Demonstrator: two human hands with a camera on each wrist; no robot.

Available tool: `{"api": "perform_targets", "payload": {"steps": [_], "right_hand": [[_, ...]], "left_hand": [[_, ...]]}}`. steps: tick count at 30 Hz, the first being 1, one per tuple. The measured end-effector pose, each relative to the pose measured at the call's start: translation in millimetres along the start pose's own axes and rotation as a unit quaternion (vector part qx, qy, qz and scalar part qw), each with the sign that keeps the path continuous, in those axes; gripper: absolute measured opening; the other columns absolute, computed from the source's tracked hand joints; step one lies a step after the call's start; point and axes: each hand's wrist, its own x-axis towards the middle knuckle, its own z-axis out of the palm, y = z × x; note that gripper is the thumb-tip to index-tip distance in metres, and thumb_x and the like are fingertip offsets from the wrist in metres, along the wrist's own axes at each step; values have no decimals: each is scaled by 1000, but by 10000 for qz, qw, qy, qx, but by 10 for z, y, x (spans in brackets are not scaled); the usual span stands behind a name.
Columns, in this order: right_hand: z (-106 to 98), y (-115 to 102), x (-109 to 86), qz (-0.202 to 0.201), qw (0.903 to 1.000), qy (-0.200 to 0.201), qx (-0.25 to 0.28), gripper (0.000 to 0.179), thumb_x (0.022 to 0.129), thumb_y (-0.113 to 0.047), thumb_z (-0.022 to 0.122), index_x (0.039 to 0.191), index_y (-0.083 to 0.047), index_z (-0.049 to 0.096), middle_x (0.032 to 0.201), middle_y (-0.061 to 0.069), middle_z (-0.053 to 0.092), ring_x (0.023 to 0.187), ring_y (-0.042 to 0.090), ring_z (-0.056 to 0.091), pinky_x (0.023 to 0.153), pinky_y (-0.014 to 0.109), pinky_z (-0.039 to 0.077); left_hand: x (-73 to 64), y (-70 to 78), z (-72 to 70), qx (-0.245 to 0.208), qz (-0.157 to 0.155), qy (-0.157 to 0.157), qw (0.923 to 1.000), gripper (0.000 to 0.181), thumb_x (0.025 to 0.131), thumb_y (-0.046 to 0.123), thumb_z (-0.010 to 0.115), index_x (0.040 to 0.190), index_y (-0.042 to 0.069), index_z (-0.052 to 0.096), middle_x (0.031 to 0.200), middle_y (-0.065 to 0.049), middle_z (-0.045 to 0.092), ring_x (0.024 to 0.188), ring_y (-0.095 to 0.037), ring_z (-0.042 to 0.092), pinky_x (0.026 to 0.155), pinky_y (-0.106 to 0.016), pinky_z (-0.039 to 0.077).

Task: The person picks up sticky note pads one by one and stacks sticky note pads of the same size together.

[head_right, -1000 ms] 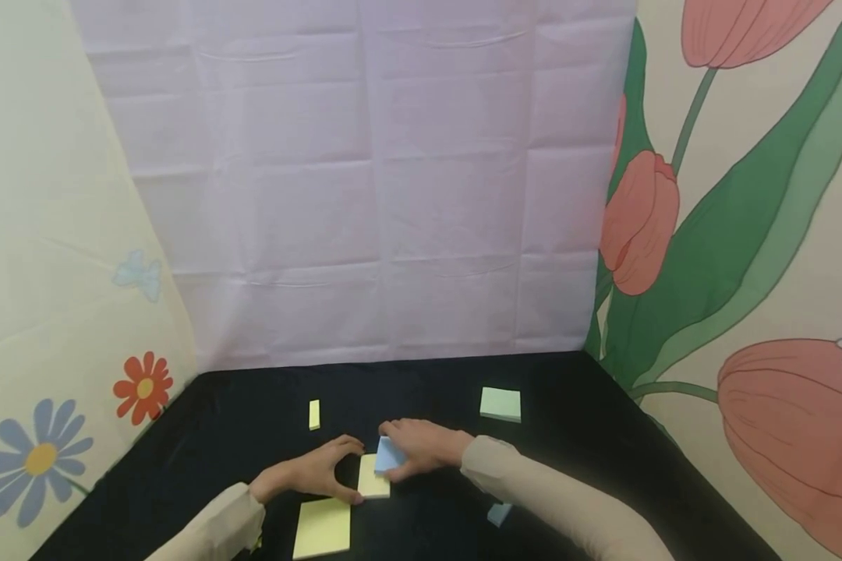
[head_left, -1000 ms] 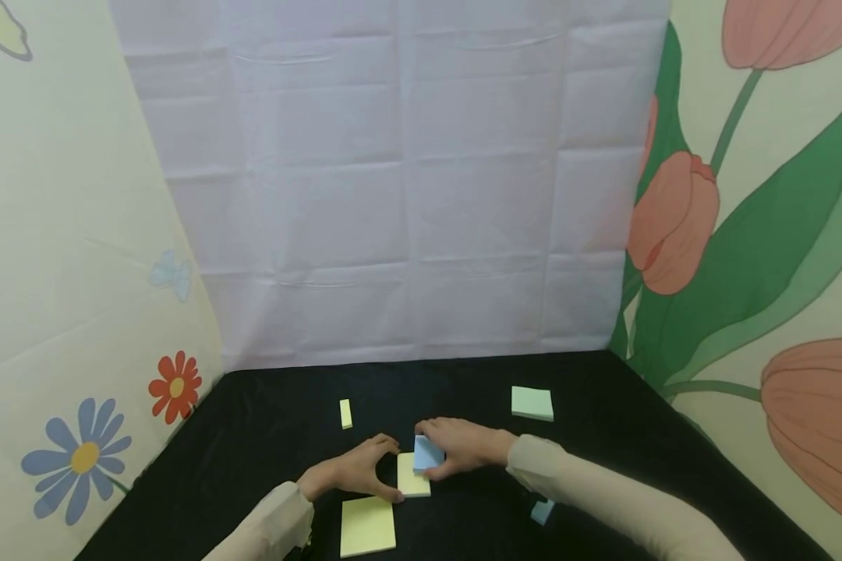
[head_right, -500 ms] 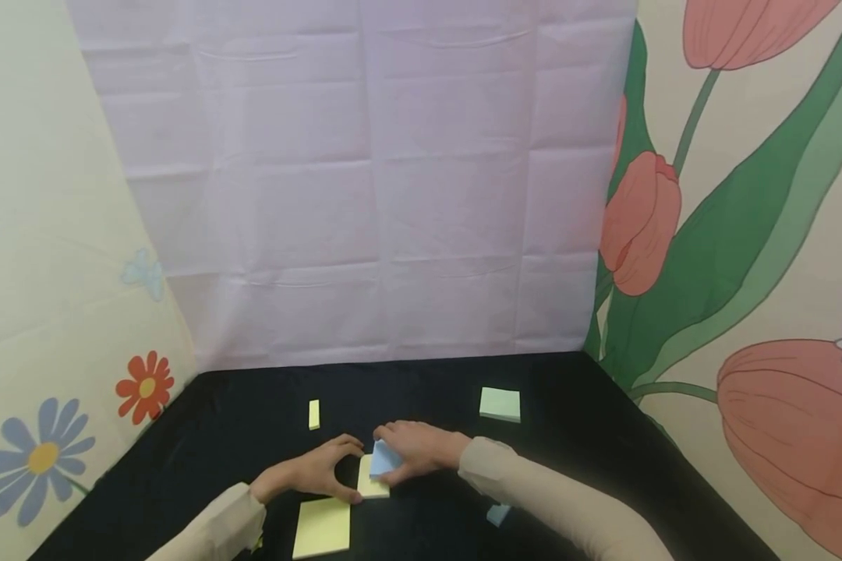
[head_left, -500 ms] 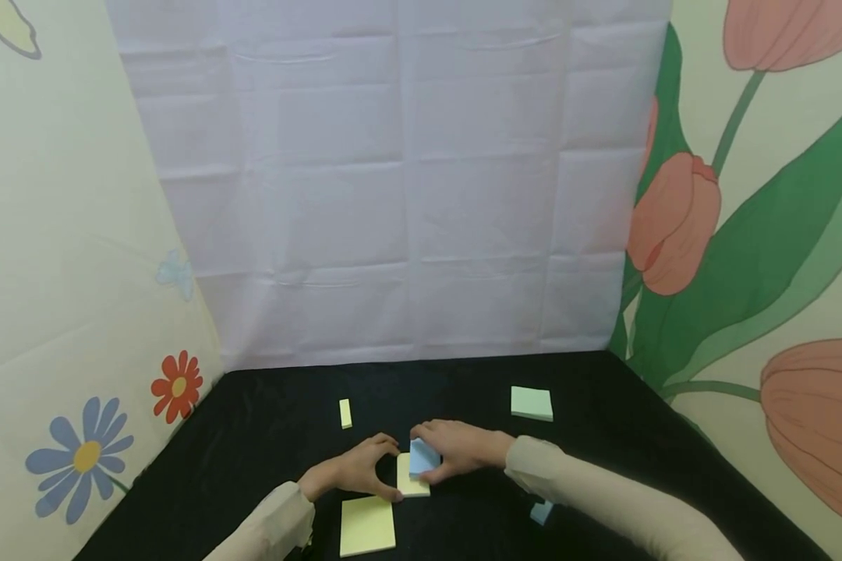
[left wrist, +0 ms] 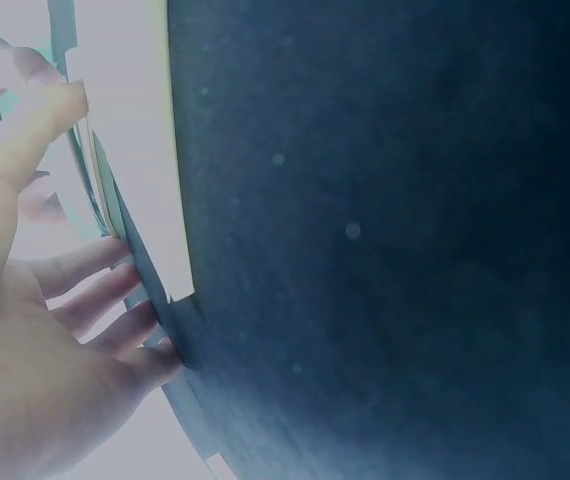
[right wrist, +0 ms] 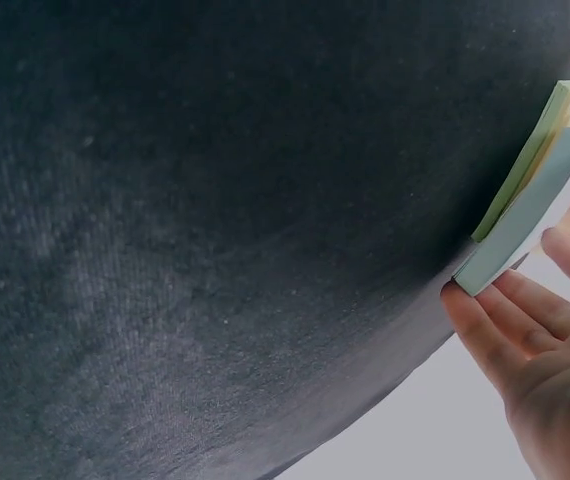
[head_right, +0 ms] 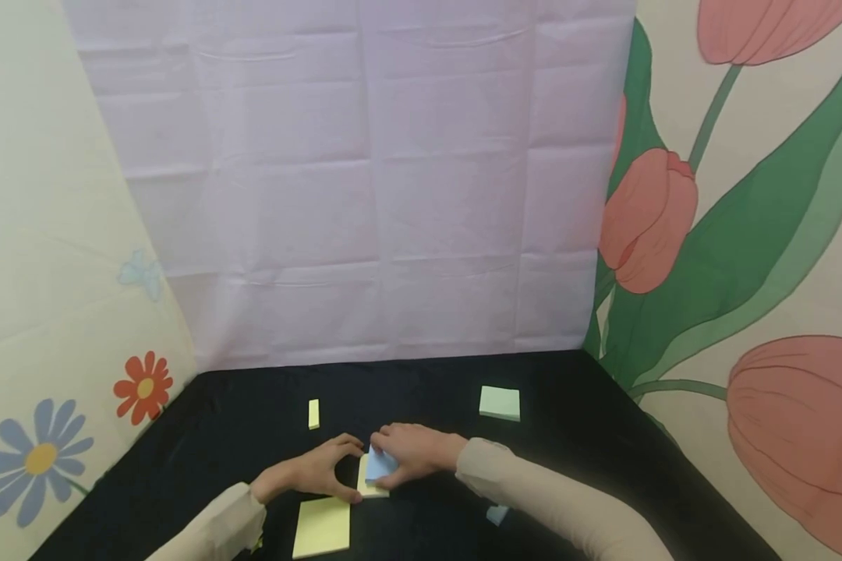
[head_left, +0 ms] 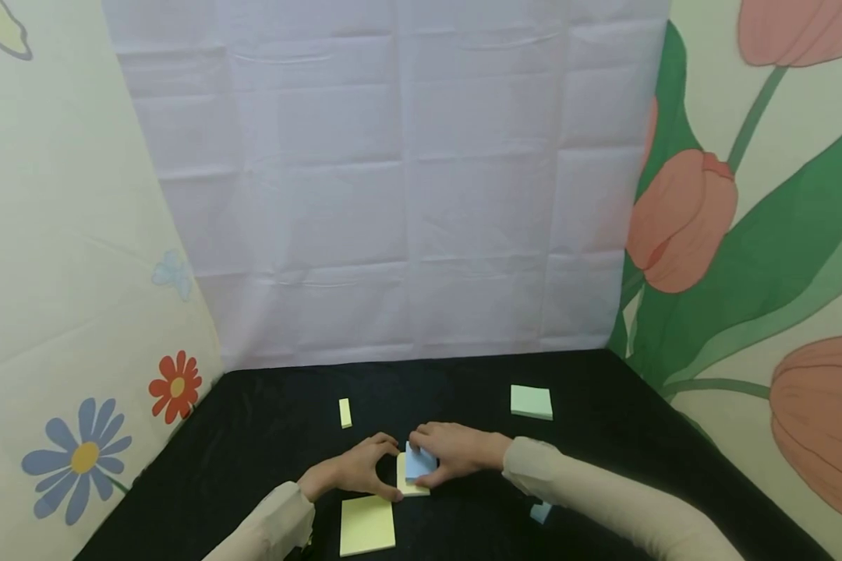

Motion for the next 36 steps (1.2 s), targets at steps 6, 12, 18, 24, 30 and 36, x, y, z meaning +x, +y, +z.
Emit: {"api": "perform_targets", "payload": {"steps": [6,12,18,24,30,36], "right_hand": [[-7,-26,2,-68,10000,-57,-23,43,91,-53,65,115,-18,58,107,-4,56,84,3,48,68,20,45],[-5,-35,-6,-124,9999,-62,-48,46,92,-54,63,122,-19,58,112,-3,57,87,3,49,68,19,45],[8,-43,-10,-348,9994,-2,-42,47,93,-52,62,128,-21,58,117,-1,58,90,3,50,66,15,43],[26,-53,-5,-420,9991,16,-17,45,94,-52,62,129,-24,59,117,-1,58,91,3,50,66,14,43],[21,-74,3,-449,9990,-4,-19,46,94,-54,61,129,-23,59,117,-2,58,92,3,50,68,15,44],[19,-88,15,-474,9989,12,26,47,94,-54,60,128,-21,59,116,-3,58,91,3,50,68,15,44]], "left_hand": [[4,-48,-4,22,141,-38,9999,71,82,45,78,133,1,55,141,-13,42,130,-32,41,103,-44,41],[3,-5,-1,-84,1,-7,10000,68,80,39,80,132,3,56,140,-10,42,130,-31,41,104,-42,41],[-5,6,1,-90,-20,-25,10000,66,81,38,80,133,4,56,140,-10,42,129,-30,41,103,-42,42],[-16,-5,-2,-141,-13,-33,9999,68,81,39,80,134,4,56,142,-11,42,131,-31,40,104,-45,41],[-12,-33,17,-129,-22,-19,9999,67,81,41,79,134,6,56,143,-11,42,131,-31,40,103,-46,41],[-20,-41,13,-110,-35,-46,9999,68,82,42,78,135,7,56,144,-11,41,132,-31,39,103,-45,41]]}}
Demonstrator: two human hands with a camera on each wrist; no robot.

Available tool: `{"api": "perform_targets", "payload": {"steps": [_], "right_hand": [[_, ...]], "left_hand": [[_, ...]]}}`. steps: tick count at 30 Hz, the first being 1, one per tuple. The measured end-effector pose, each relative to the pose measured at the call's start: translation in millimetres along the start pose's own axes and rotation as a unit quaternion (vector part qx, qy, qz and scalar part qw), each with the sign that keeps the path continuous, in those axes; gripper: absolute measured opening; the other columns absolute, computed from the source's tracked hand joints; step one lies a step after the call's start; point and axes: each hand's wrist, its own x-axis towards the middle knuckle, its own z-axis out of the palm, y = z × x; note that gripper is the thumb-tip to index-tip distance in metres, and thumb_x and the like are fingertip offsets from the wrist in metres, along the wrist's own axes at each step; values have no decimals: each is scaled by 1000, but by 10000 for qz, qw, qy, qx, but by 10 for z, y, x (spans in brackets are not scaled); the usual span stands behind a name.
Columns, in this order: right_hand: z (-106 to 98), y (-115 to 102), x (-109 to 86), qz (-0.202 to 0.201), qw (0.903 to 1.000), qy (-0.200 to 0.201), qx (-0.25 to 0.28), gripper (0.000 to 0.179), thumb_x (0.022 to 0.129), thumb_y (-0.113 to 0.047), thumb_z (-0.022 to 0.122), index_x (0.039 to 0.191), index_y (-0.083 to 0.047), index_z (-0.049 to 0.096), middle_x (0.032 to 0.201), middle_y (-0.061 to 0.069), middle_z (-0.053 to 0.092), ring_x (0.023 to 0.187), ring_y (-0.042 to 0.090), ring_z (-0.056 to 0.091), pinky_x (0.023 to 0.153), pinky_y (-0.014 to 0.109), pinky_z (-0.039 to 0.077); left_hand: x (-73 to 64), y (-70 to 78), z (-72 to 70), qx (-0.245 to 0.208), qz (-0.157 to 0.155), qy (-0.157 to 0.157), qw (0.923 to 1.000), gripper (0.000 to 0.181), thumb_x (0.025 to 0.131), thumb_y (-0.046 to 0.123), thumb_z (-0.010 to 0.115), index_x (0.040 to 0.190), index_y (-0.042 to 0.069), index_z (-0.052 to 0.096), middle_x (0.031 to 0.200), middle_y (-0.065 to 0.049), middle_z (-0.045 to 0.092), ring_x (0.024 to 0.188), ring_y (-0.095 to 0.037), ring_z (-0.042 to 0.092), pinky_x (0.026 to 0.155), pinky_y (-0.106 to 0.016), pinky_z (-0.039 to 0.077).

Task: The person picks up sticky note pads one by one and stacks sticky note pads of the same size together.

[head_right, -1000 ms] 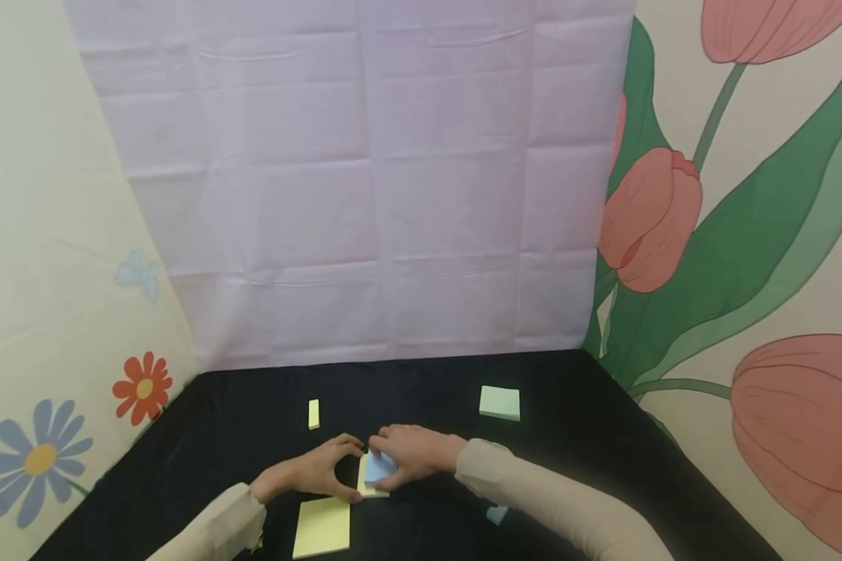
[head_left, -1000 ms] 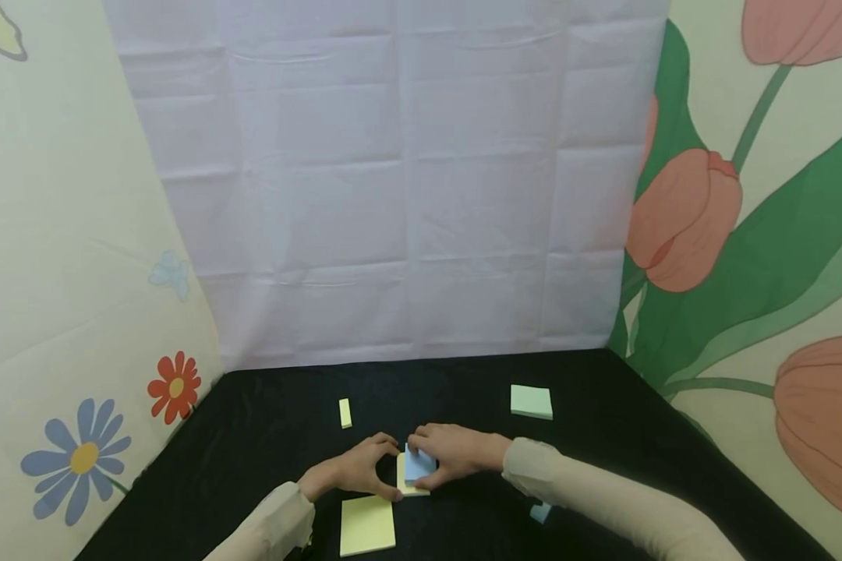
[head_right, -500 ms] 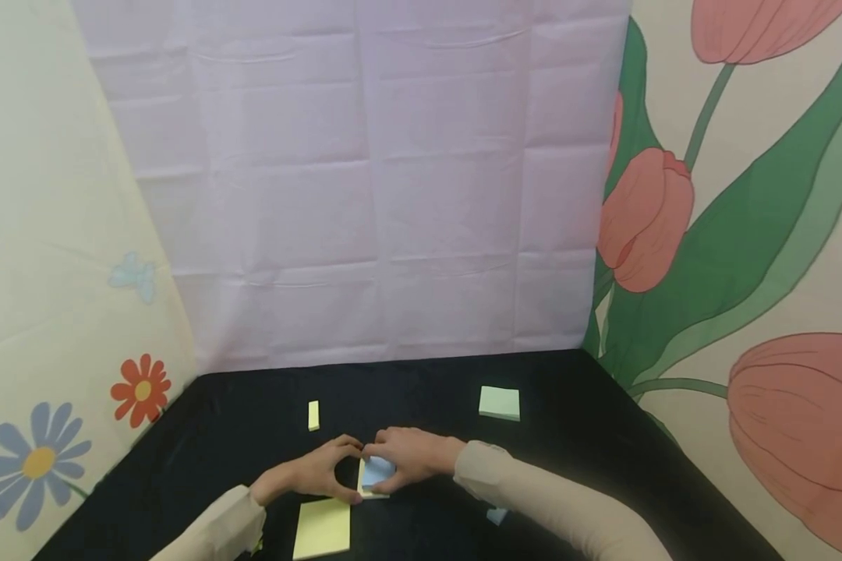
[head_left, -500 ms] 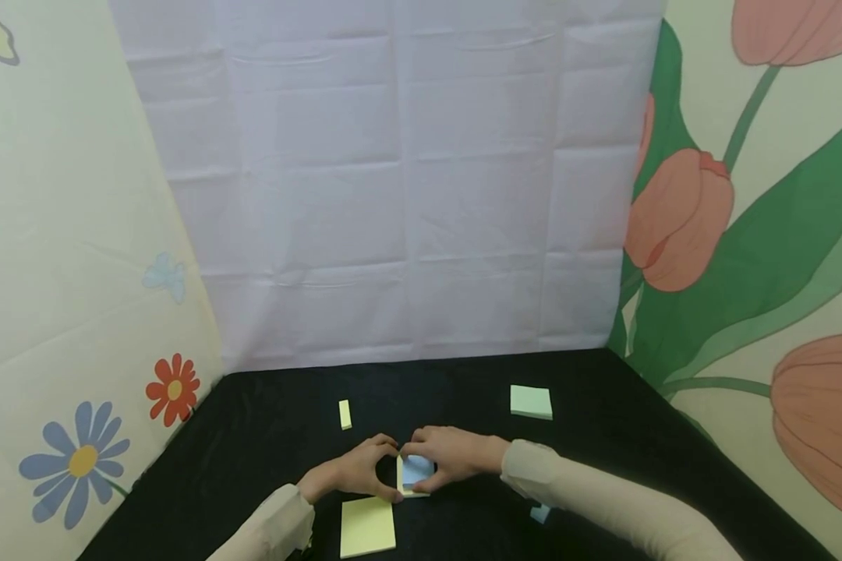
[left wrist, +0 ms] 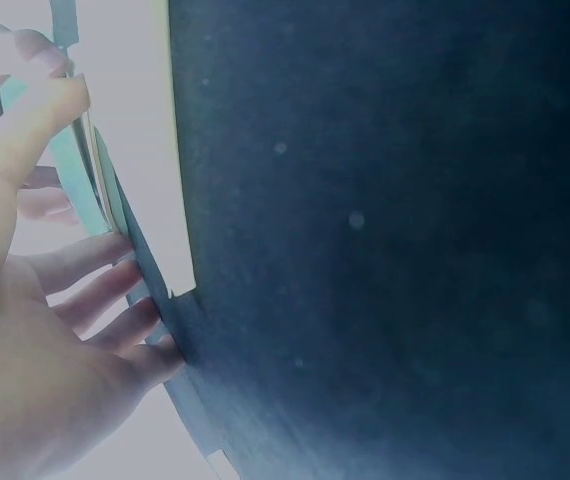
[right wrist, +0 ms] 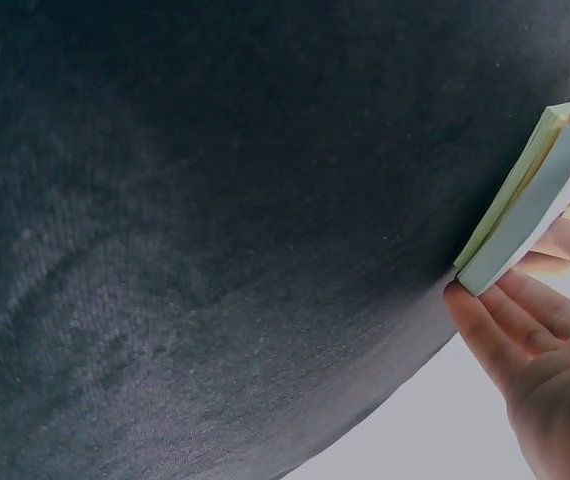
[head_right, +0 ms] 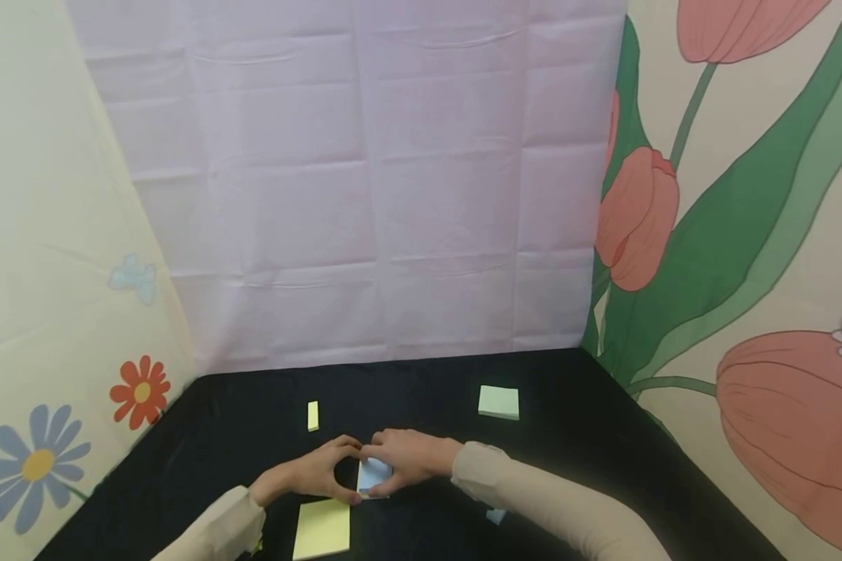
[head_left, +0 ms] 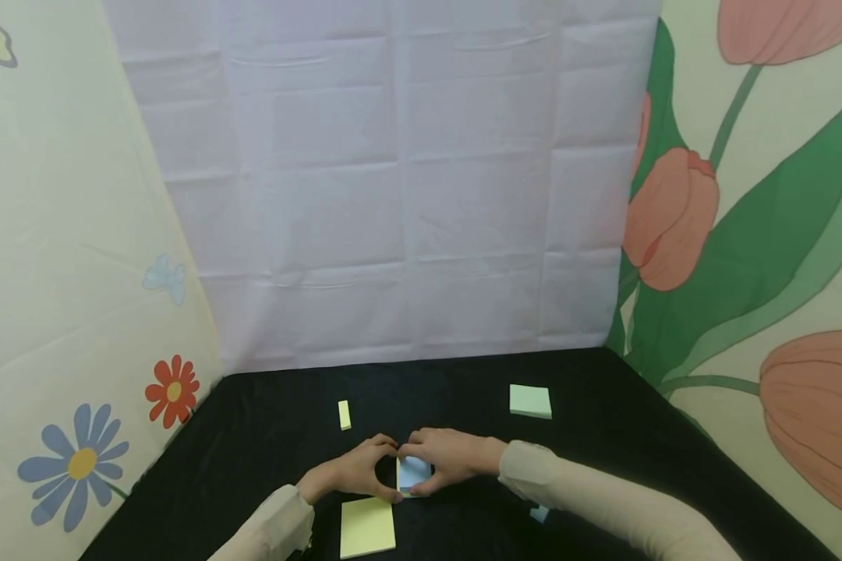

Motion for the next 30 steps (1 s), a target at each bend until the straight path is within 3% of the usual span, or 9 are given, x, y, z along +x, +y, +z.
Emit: {"api": "perform_targets", "payload": {"steps": [21,30], "right_hand": [[14,-13,29,52,10000,-26,66,54,93,-54,62,130,-16,57,113,-5,57,90,3,48,70,16,44],[-9,-30,22,59,9999,-159,-33,53,94,-55,60,132,-17,56,122,-2,56,97,5,49,74,18,45]], "left_hand": [[22,6,23,-46,26,20,10000,69,79,41,80,134,7,55,141,-7,40,129,-28,39,104,-43,40],[15,59,0,-14,65,12,10000,67,79,39,80,131,6,56,139,-7,40,128,-28,40,103,-42,41]]}}
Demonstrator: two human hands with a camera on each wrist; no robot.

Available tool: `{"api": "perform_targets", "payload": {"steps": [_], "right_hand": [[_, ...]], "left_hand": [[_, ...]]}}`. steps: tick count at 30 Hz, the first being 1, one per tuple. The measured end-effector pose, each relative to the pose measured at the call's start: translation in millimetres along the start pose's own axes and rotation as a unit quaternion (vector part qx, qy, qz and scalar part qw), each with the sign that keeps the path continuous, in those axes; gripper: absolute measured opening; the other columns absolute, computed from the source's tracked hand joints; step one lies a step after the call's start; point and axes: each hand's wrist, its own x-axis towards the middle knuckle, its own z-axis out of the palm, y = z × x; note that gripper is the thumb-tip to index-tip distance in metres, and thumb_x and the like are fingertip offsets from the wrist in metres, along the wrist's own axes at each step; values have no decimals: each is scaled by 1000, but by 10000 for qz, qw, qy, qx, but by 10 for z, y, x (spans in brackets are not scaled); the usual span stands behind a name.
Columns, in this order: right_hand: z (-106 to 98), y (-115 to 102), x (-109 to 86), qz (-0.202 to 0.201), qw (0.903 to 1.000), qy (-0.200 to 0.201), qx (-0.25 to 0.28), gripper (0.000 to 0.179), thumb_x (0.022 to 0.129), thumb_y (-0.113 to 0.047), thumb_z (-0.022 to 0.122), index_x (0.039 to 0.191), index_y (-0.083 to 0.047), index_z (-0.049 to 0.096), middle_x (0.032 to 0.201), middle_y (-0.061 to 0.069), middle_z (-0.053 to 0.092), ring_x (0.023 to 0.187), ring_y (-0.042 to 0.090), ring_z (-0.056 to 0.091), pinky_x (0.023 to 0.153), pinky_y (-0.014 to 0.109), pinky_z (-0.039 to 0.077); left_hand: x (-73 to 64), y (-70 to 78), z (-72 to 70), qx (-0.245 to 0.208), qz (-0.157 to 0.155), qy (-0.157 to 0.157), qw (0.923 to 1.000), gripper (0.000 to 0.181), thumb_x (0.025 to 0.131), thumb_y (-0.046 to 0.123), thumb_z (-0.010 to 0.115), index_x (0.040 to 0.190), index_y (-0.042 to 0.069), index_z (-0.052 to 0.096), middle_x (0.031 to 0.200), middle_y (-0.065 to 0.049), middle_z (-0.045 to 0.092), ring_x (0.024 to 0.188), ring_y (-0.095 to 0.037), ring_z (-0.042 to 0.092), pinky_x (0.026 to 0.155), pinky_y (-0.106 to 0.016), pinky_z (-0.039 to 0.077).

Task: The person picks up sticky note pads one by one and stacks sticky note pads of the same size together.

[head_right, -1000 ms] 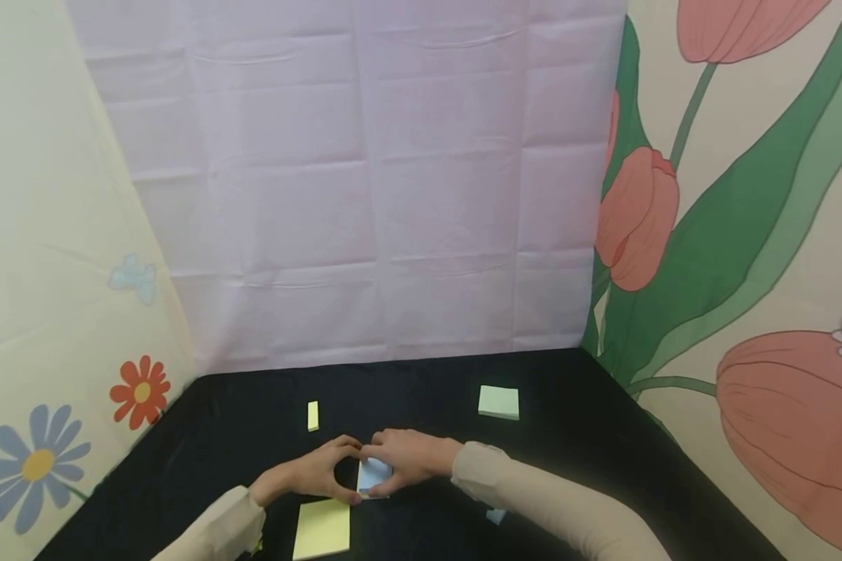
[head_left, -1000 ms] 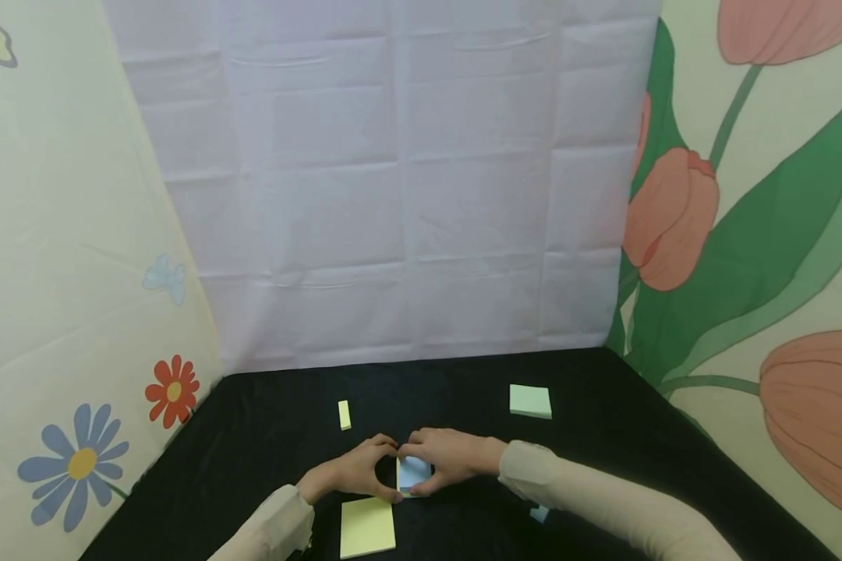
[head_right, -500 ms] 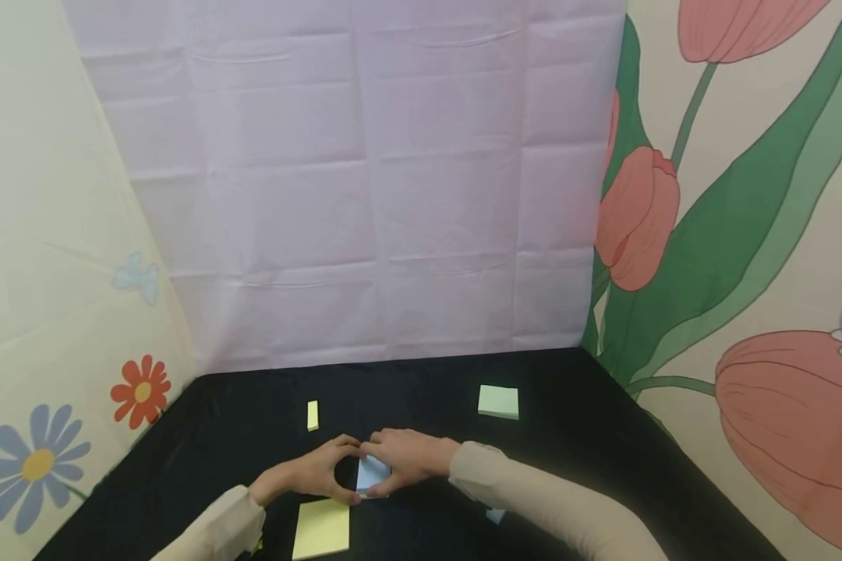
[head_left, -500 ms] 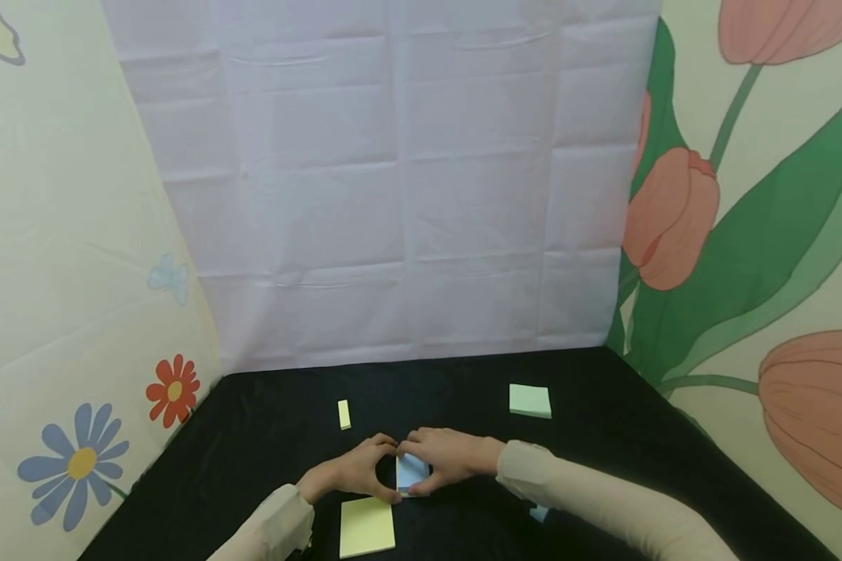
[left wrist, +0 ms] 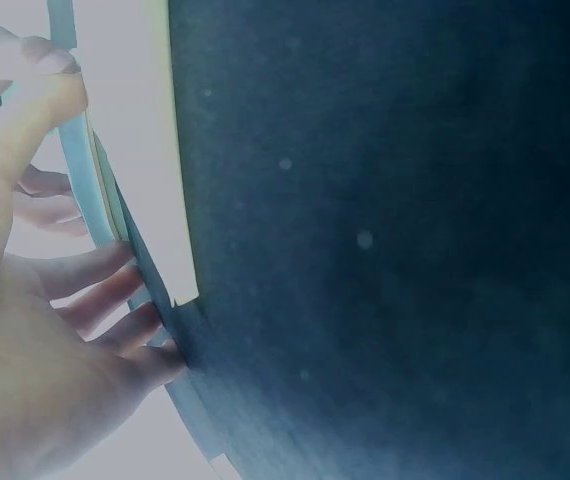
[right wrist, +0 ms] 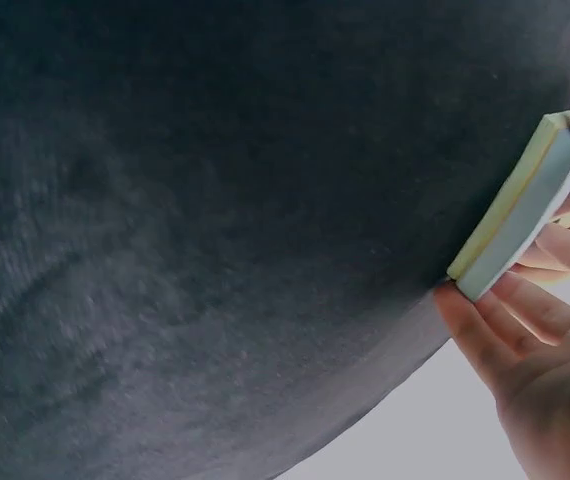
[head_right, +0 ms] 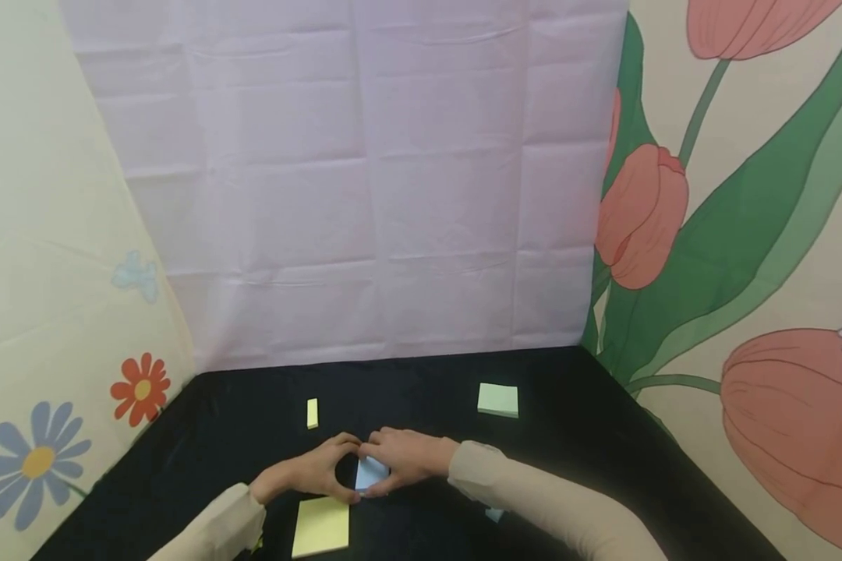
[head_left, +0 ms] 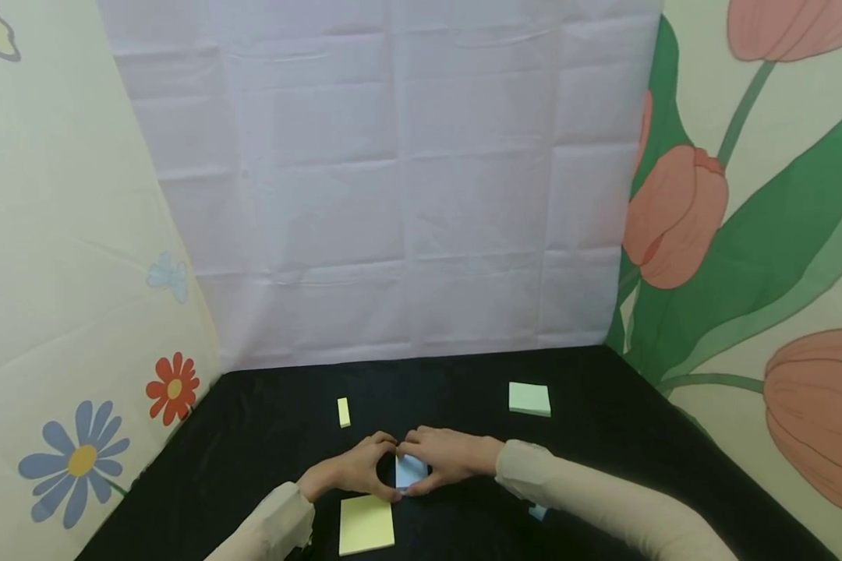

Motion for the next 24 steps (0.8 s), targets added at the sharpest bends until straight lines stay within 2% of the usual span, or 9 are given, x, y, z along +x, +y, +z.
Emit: {"api": "perform_targets", "payload": {"steps": [6,12,24], "right_hand": [[-50,-4,-10,32,9996,-233,128,56,91,-52,66,133,-17,54,123,-3,53,98,5,47,76,18,45],[-59,-21,-16,48,9994,-295,162,56,90,-48,68,134,-16,53,122,-2,53,96,5,46,74,16,44],[-31,-54,-10,-53,9994,-208,-283,58,91,-48,67,136,-15,51,124,1,54,94,7,47,72,17,43]], "left_hand": [[-7,18,-13,10,-18,4,10000,66,79,39,80,131,6,56,140,-9,40,128,-29,39,103,-44,41],[-10,22,-10,2,17,-15,10000,67,80,38,80,133,4,55,140,-9,40,128,-30,39,103,-44,40],[-29,47,-10,-75,-97,-57,9999,74,81,38,79,138,2,51,142,-10,39,130,-31,38,104,-47,40]]}}
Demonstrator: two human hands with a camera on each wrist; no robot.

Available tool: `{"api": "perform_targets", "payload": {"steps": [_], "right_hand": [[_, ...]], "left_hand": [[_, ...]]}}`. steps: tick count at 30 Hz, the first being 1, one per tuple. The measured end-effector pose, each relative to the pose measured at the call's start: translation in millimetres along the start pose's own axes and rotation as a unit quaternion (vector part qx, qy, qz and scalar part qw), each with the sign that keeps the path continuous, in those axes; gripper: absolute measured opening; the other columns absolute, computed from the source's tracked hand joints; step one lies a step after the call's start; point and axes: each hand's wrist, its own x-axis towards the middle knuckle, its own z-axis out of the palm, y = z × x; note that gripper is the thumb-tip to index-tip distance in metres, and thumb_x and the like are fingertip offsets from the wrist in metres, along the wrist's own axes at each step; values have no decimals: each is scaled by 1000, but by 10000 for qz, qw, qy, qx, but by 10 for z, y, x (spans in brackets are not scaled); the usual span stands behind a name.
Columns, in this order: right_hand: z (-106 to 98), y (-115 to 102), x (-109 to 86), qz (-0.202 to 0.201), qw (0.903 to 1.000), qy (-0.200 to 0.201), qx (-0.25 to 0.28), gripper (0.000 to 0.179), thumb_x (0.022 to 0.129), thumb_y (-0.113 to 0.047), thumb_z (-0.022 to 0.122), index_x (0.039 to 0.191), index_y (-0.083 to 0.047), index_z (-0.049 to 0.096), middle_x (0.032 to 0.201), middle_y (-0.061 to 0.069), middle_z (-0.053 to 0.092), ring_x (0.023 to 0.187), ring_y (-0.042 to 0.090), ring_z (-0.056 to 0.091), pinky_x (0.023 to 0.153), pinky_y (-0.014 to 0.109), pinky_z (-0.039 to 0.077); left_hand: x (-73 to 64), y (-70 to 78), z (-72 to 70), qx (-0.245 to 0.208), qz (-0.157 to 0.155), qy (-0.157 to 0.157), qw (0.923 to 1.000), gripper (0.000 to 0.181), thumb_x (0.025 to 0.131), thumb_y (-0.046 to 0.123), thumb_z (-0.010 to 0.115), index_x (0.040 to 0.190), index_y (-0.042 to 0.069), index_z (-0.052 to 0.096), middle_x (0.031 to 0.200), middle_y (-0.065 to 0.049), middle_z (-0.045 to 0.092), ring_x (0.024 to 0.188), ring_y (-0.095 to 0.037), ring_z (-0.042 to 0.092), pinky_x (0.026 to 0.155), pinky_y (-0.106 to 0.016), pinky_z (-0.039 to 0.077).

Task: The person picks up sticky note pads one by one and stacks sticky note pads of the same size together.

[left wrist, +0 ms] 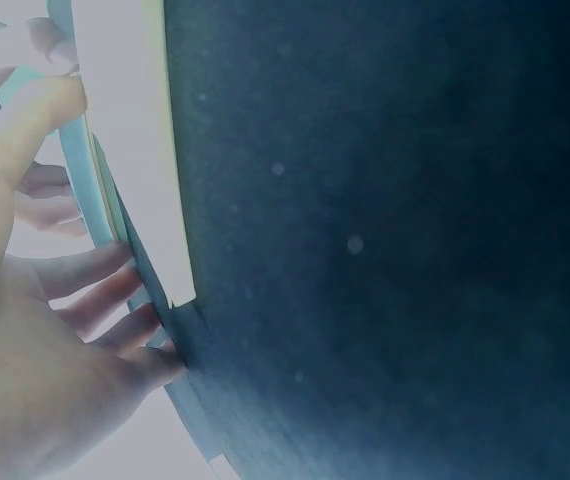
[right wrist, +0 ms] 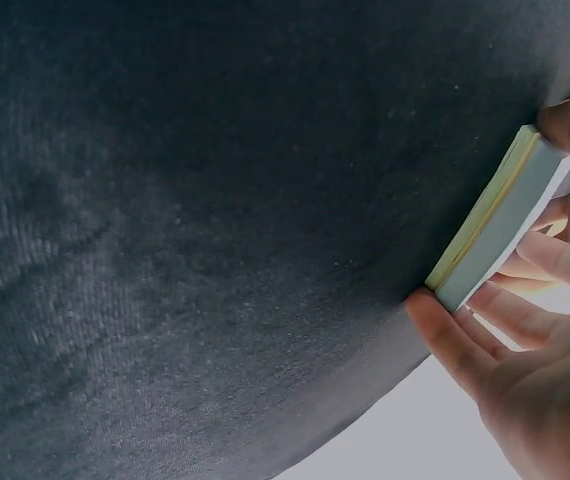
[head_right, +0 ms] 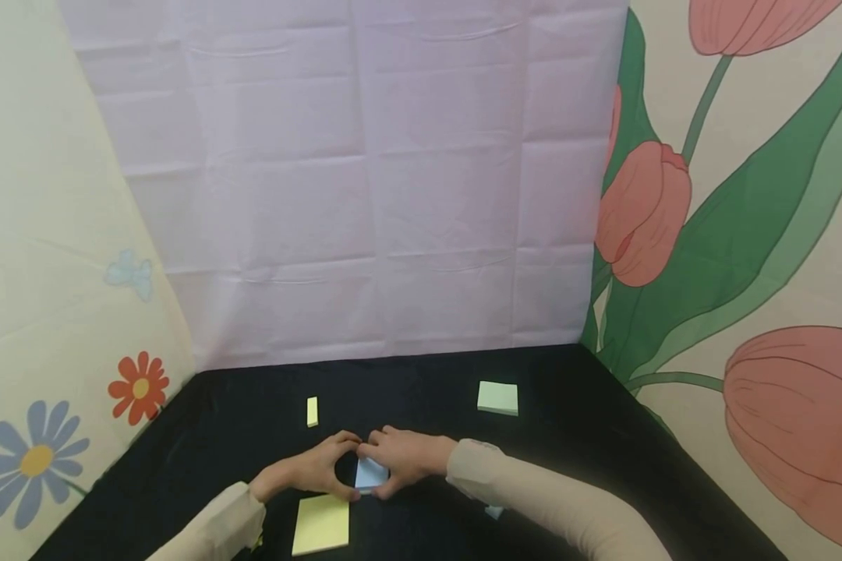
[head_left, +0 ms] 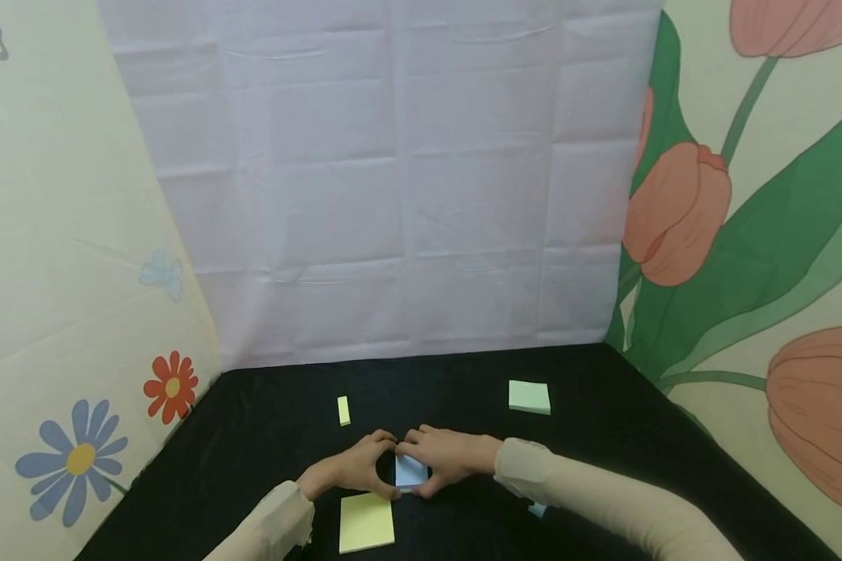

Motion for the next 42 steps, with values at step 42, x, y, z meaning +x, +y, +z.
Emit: {"api": "perform_targets", "payload": {"steps": [42], "right_hand": [[-7,48,-84,235,9945,-210,998,68,93,-50,65,144,-14,41,134,2,49,111,10,45,88,24,45]], "left_hand": [[-14,32,1,104,-28,79,9999,70,80,38,80,136,5,53,139,-7,41,126,-29,41,103,-48,41]]}}
